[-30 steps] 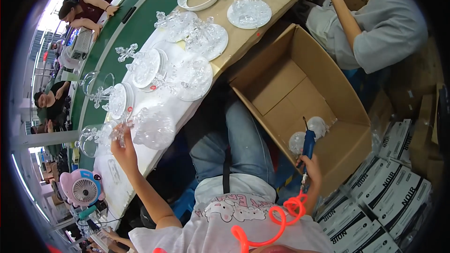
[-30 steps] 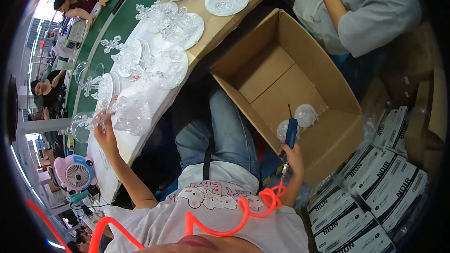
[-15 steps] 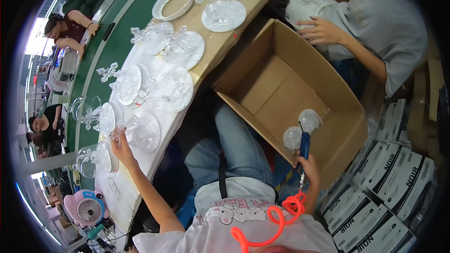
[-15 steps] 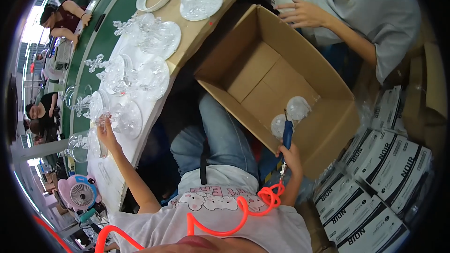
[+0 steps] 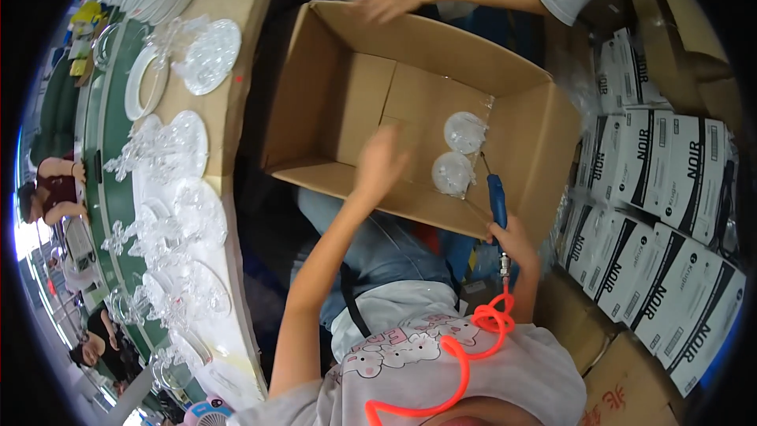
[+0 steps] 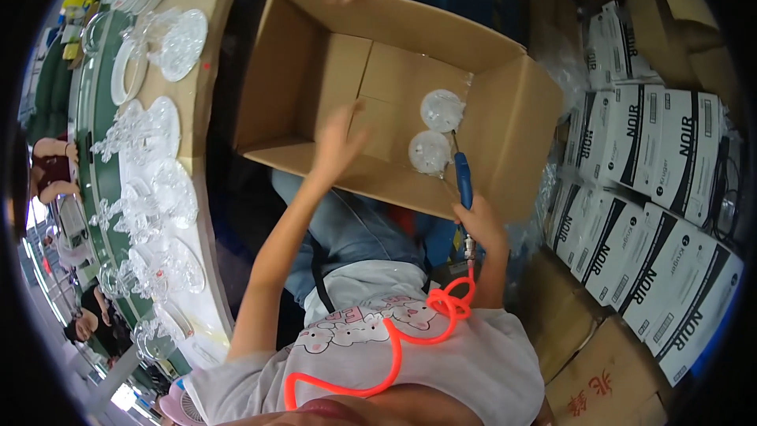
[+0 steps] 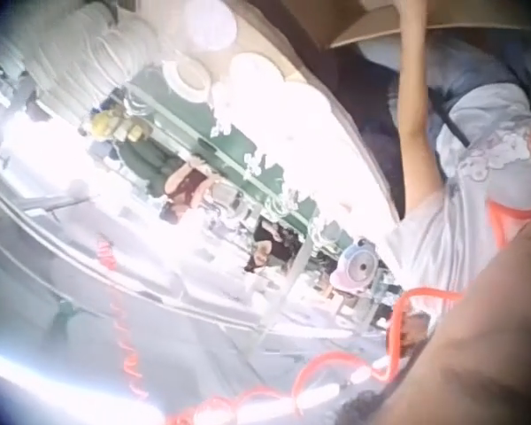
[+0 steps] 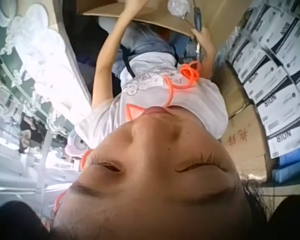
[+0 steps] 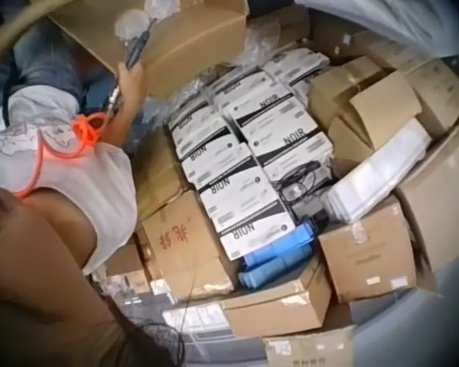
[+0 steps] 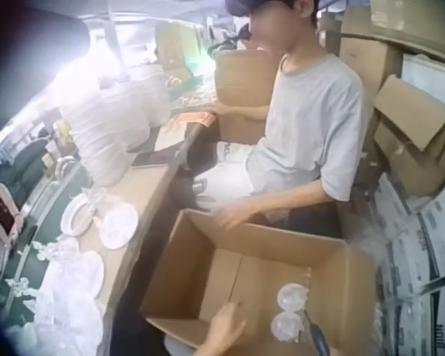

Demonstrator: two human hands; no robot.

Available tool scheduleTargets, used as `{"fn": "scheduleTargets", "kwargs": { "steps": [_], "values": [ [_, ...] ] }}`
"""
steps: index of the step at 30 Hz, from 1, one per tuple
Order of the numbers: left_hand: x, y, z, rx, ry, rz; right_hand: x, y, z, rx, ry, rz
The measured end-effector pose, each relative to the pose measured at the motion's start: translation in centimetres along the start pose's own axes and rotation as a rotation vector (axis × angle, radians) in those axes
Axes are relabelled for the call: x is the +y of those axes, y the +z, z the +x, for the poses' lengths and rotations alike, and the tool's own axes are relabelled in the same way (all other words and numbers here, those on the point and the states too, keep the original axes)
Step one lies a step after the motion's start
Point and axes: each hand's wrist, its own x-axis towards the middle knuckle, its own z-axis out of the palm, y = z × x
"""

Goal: Assemble decorative glass domes with crystal-like bases, using an air gun to clean components before final placement.

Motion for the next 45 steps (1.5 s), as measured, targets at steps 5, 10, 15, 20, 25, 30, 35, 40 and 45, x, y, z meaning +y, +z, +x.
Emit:
{"fn": "scheduleTargets", "kwargs": {
  "steps": [5, 10, 15, 20, 25, 30, 35, 40, 45],
  "values": [
    [-4.8, 18.8, 0.4, -0.775, 0.563, 0.415, -0.6, 0.9, -1.8, 0.026, 0.013, 0.052],
    [-5.8, 25.6, -3.2, -1.042, 0.315, 0.444, 0.5, 1.7, -3.0, 0.039, 0.029, 0.263],
    [-6.3, 23.1, -1.2, -0.886, 0.360, 0.572, -0.7, 1.2, -1.4, -0.008, 0.049, 0.253],
    [-13.7, 11.2, 4.4, -0.623, -0.155, 0.571, -4.1, 2.7, 3.1, -0.195, -0.047, 0.183],
    [-15.9, 3.8, 6.3, -0.120, -0.187, 0.706, -8.8, 6.1, 8.7, -0.382, -0.164, -0.271],
    [-19.7, 1.9, 5.6, -0.133, -0.497, 0.304, -11.1, 8.9, 10.3, -0.369, -0.232, -0.467],
    [-21.0, 2.8, 4.0, -0.002, -0.462, 0.102, -11.0, 10.1, 9.7, -0.418, -0.242, -0.452],
    [-19.5, 2.9, 4.6, 0.069, -0.466, 0.076, -12.1, 9.3, 8.8, -0.374, -0.199, -0.577],
    [-17.0, 1.7, 5.8, 0.202, -0.446, 0.063, -12.7, 8.5, 8.2, -0.357, -0.251, -0.649]
  ]
}}
